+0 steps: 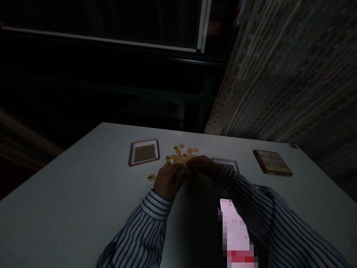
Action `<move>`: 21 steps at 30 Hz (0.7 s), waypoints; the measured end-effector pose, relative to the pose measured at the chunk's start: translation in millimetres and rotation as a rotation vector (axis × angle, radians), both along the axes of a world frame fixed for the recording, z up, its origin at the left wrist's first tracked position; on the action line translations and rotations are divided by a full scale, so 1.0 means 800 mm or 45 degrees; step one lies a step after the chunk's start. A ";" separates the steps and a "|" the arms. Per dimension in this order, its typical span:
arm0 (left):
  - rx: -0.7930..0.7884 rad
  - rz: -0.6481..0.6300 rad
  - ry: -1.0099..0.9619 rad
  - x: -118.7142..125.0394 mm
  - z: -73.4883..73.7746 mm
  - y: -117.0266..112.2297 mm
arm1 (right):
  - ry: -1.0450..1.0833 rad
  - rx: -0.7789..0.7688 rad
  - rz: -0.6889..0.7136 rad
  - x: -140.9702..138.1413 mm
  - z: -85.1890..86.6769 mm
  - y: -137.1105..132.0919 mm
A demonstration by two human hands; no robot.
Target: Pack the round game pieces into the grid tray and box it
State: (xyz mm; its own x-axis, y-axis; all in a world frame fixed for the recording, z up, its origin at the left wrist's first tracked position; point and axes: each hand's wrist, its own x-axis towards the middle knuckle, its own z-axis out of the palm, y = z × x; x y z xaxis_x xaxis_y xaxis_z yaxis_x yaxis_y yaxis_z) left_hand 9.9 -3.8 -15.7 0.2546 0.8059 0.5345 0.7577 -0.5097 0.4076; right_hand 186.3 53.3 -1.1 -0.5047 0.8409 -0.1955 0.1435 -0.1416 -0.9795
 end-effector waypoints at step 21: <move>0.139 0.027 -0.056 0.007 0.002 -0.001 | 0.079 0.074 -0.020 0.008 0.013 -0.011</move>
State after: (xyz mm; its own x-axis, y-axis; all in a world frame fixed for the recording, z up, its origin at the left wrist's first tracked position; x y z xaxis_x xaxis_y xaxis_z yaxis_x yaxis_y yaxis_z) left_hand 15.5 -4.9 -13.8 0.2121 0.7474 0.6296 0.7515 -0.5366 0.3838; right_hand 193.0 44.6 9.6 -0.5009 0.8578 -0.1153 0.0808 -0.0863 -0.9930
